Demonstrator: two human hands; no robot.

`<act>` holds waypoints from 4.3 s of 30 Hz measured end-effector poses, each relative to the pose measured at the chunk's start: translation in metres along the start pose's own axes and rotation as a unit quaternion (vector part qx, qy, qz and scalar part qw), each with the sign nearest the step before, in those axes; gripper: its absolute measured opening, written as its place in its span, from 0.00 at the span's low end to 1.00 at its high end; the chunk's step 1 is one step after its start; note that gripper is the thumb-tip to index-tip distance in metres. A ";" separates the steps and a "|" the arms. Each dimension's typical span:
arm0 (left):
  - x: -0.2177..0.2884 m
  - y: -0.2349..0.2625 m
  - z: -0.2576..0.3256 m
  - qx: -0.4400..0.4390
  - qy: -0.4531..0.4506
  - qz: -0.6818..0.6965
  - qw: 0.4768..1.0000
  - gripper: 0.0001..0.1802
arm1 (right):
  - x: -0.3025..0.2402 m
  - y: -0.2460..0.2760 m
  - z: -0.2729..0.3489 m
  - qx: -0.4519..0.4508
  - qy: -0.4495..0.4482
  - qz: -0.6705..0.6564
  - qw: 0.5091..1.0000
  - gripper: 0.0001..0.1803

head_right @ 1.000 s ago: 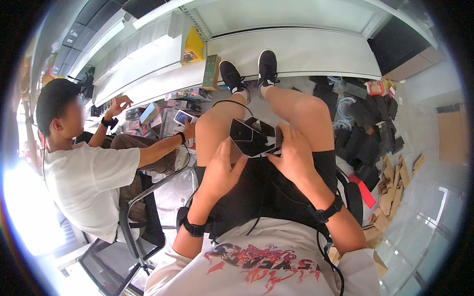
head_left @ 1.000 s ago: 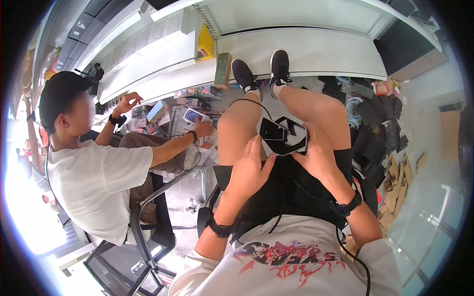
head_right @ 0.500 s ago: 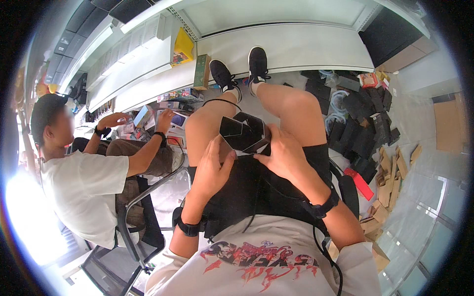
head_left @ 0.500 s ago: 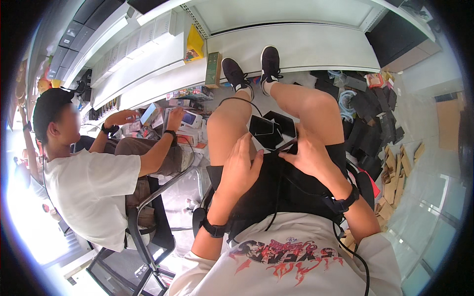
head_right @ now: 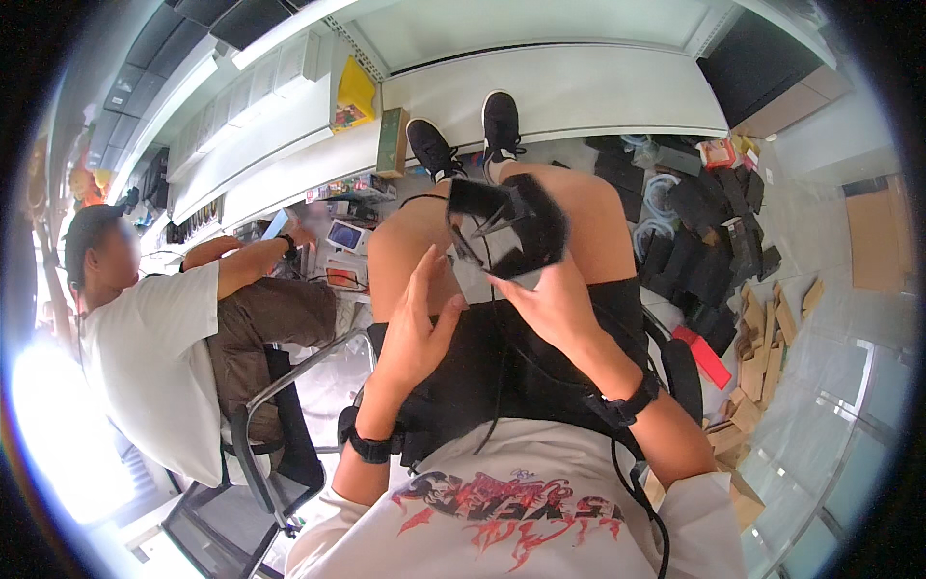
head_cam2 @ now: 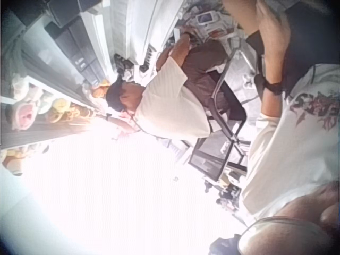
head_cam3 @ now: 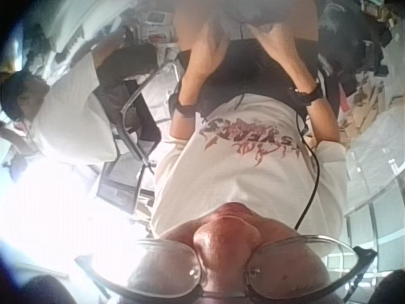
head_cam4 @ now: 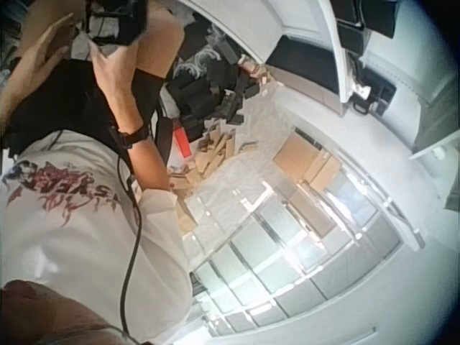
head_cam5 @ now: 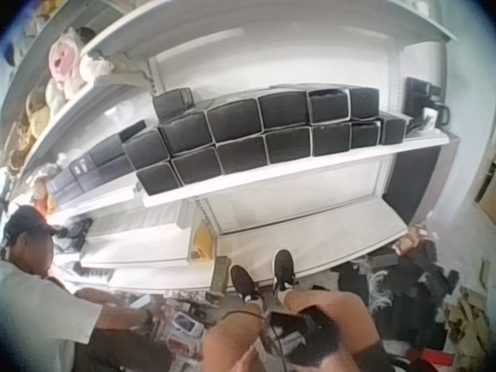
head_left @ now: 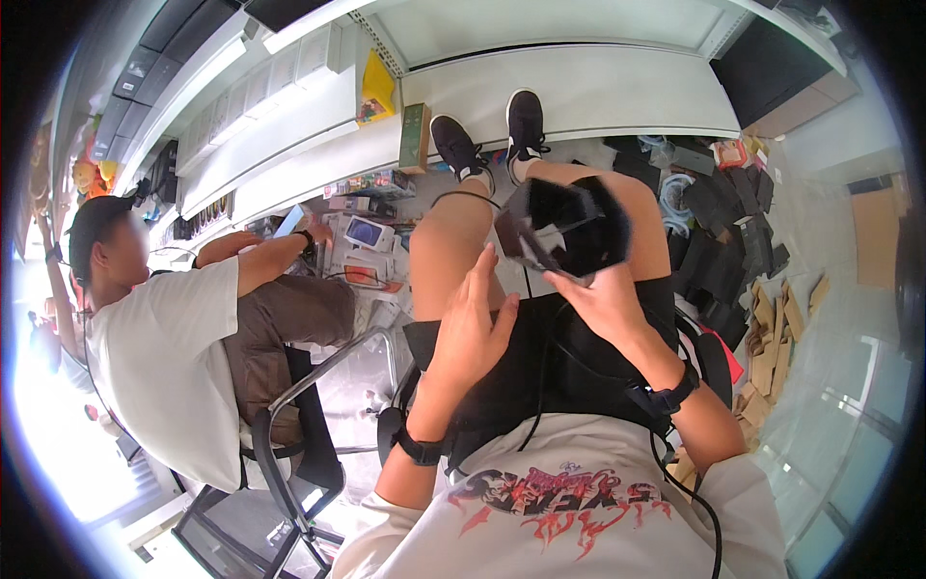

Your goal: The person assembles a black cardboard box by folding the precut panels into a hexagonal shape and tucking the tabs into the sides.

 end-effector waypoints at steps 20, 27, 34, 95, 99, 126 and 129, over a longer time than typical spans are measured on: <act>0.006 0.017 0.001 0.134 -0.041 0.237 0.961 0.36 | -0.004 0.028 0.013 0.068 0.027 -0.189 0.979 0.39; 0.018 -0.004 0.007 -0.128 0.033 0.276 0.952 0.50 | -0.013 0.016 0.023 -0.035 0.043 -0.212 0.976 0.52; 0.026 -0.009 0.009 -0.133 0.057 0.202 0.969 0.57 | -0.006 0.009 0.025 -0.100 0.024 -0.040 0.994 0.45; 0.004 -0.001 -0.001 -0.032 0.055 -0.144 0.987 0.47 | -0.005 -0.001 0.018 -0.185 -0.043 0.203 0.961 0.31; 0.005 0.001 -0.006 -0.012 0.016 -0.143 0.989 0.48 | -0.002 -0.004 0.018 -0.175 -0.031 0.187 0.966 0.31; 0.005 -0.009 -0.001 -0.038 0.028 -0.154 0.987 0.50 | 0.002 -0.003 0.026 -0.189 -0.038 0.191 0.962 0.29; 0.004 -0.010 0.000 -0.026 0.035 -0.125 0.991 0.48 | -0.002 0.002 0.023 -0.173 -0.038 0.167 0.970 0.30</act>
Point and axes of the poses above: each hand's wrist, its own z-axis away from the middle knuckle, its own y-axis out of the back of the hand, x = y × z, the point moved 4 cm from there along -z, towards the middle knuckle, and after that the axes turned 8 degrees about z, right-handed, at the moved point
